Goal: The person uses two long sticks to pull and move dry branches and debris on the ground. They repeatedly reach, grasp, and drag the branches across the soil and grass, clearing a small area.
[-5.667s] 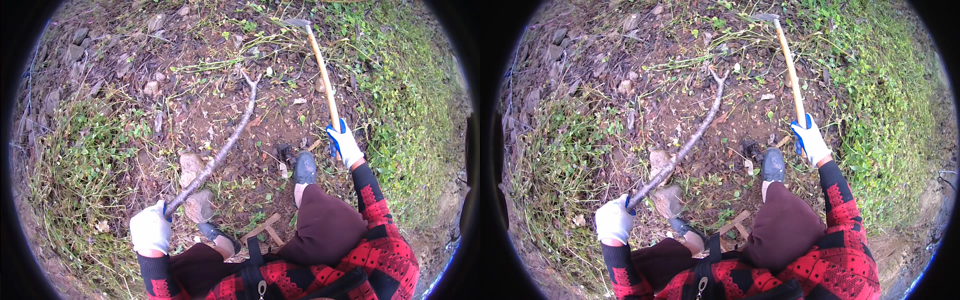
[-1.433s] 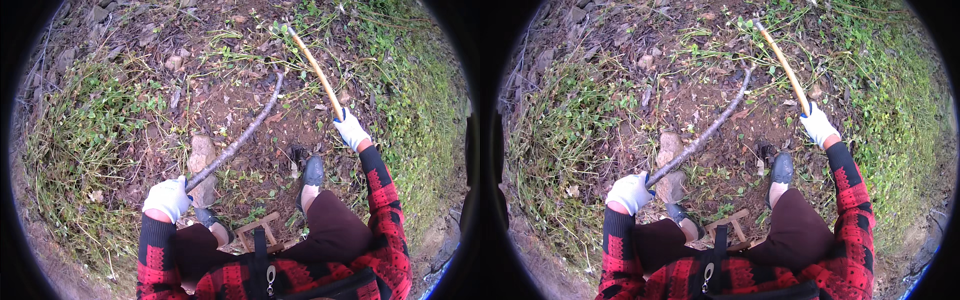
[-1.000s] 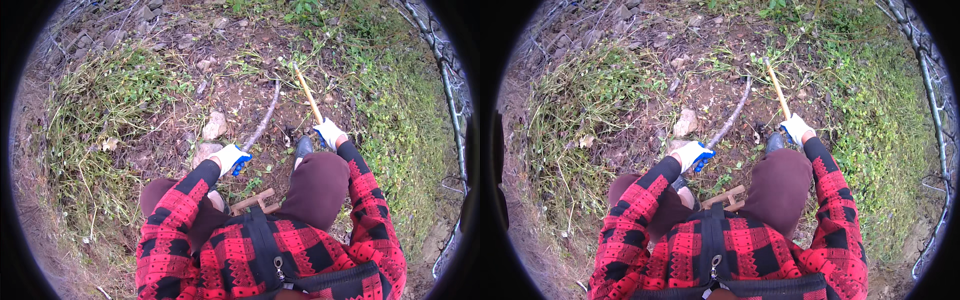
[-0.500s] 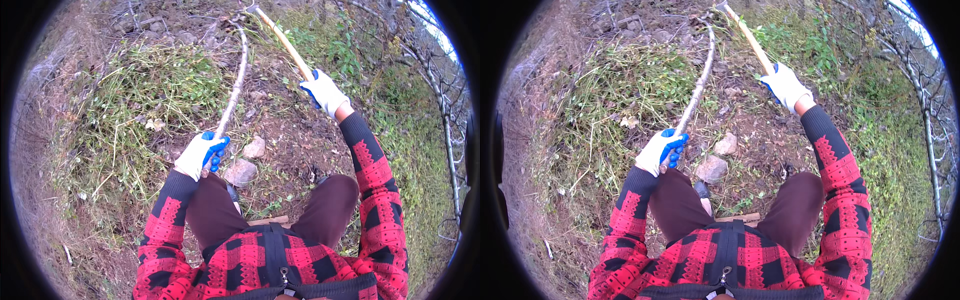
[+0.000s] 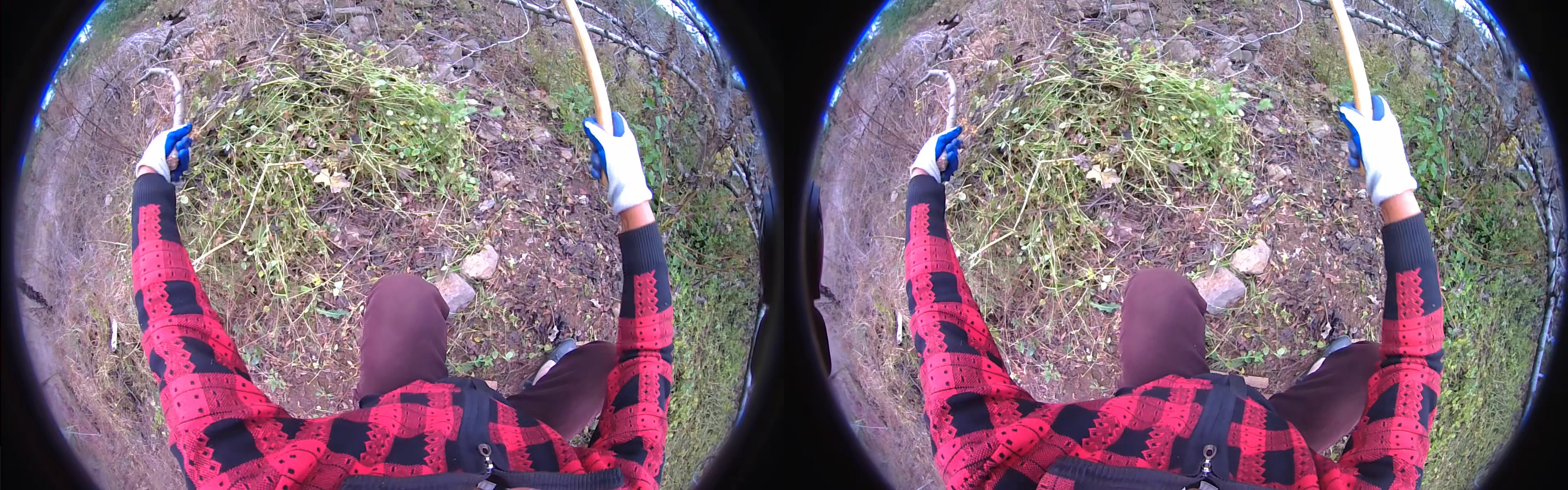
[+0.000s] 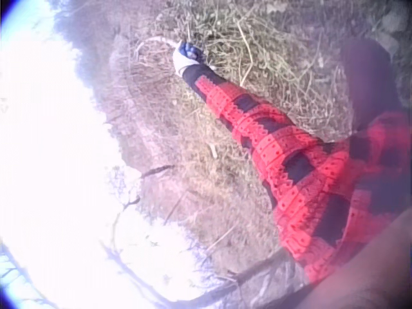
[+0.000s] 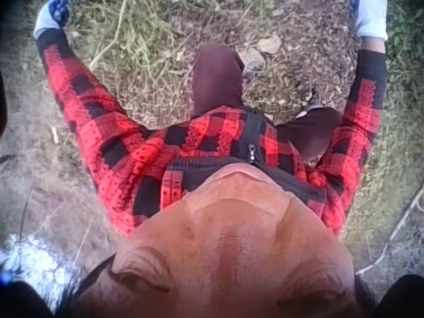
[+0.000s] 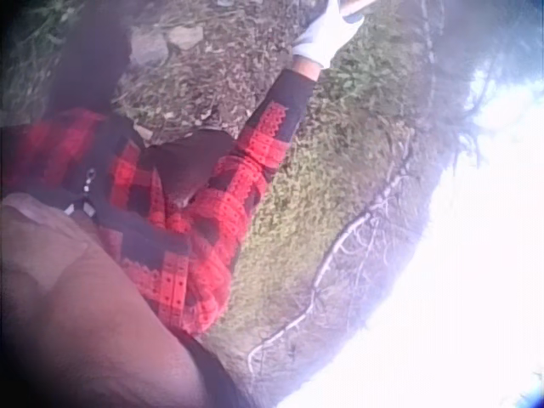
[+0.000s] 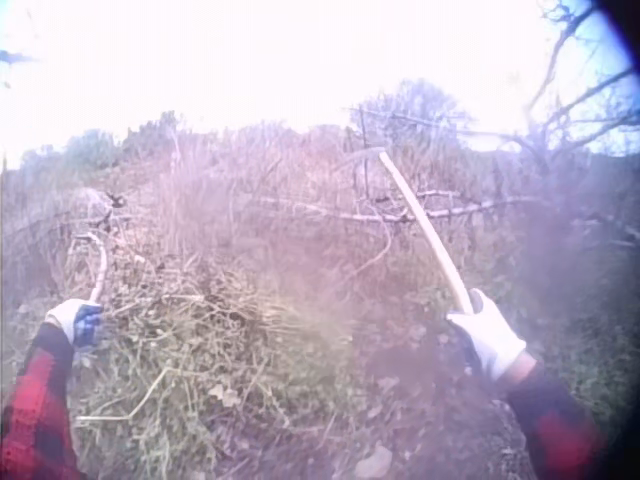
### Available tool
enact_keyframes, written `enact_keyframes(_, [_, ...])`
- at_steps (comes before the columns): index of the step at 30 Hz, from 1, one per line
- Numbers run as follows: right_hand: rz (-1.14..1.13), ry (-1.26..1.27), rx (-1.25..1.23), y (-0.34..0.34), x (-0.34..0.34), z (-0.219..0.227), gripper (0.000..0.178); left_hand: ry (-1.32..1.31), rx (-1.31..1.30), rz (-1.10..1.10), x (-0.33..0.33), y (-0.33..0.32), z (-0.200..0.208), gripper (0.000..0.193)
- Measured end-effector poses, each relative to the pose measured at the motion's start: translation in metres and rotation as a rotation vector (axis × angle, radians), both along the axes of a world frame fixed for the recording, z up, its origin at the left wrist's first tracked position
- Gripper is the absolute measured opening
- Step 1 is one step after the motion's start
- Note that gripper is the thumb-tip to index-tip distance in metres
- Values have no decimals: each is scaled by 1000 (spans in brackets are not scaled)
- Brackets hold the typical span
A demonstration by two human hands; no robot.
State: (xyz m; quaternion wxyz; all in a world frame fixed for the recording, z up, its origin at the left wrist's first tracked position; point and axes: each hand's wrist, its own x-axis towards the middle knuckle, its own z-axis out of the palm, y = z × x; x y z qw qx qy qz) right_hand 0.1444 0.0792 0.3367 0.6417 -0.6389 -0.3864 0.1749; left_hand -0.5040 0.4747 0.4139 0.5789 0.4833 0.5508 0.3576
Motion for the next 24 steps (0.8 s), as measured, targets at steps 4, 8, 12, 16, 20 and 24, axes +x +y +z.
enact_keyframes(4, [-177,-202,-150,-69,34,-35,27,-6,12,180,-49,-36,-23,20])
enact_keyframes(8, [-181,-74,-149,-114,42,-71,25,-66,154,86,-44,-85,-41,16])
enact_keyframes(12, [-269,8,-100,-142,43,-112,24,56,256,-30,-11,-128,-63,24])
enact_keyframes(16, [-245,248,-165,-171,54,-124,22,388,291,-116,38,-154,-105,29])
enact_keyframes(20, [-224,502,-211,-187,63,-139,21,489,233,-358,99,-184,-159,35])
enact_keyframes(24, [-313,634,-257,-203,77,-161,19,701,308,-553,161,-204,-211,40])
